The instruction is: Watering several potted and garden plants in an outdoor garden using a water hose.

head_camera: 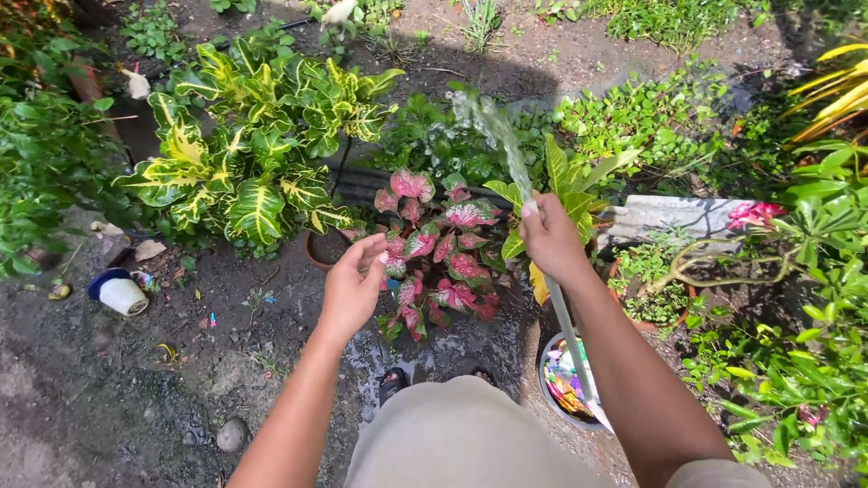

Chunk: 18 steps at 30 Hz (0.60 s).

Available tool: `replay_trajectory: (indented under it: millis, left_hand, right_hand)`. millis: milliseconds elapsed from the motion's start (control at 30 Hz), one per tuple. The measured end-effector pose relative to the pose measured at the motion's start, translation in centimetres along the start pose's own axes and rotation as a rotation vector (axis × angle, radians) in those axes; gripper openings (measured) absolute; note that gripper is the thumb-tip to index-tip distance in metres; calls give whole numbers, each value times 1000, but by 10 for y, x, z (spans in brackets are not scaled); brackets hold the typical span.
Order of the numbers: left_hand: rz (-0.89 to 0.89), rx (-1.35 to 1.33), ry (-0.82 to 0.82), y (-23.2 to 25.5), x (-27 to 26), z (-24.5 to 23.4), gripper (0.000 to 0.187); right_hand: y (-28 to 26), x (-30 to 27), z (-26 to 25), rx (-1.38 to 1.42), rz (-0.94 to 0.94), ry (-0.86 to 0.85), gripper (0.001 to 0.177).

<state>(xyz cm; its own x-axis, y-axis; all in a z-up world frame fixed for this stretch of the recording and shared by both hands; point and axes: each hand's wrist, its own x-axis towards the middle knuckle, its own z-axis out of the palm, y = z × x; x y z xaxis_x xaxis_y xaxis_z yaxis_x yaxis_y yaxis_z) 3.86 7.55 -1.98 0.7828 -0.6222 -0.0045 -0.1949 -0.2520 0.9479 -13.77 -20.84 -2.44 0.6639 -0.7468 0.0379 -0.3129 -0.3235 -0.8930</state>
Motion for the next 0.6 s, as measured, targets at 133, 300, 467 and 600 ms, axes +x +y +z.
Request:
replay_trajectory:
  millis: [133, 300, 467, 600]
  left_hand:
    - [9, 26, -42, 16, 5, 34, 37]
    - [-31, -106, -176, 18, 0, 96, 35]
    - [6, -243, -193, 10, -18, 140, 36]
    - [0, -365, -157, 18, -37, 133, 35]
  right_hand:
    - [-25, -5, -7, 19, 39, -56, 28]
    - [-15, -14, 6, -6, -26, -70, 28]
    - [-25, -39, 25, 89, -33, -81, 28]
    - [-29, -62, 40, 254, -117, -114, 24]
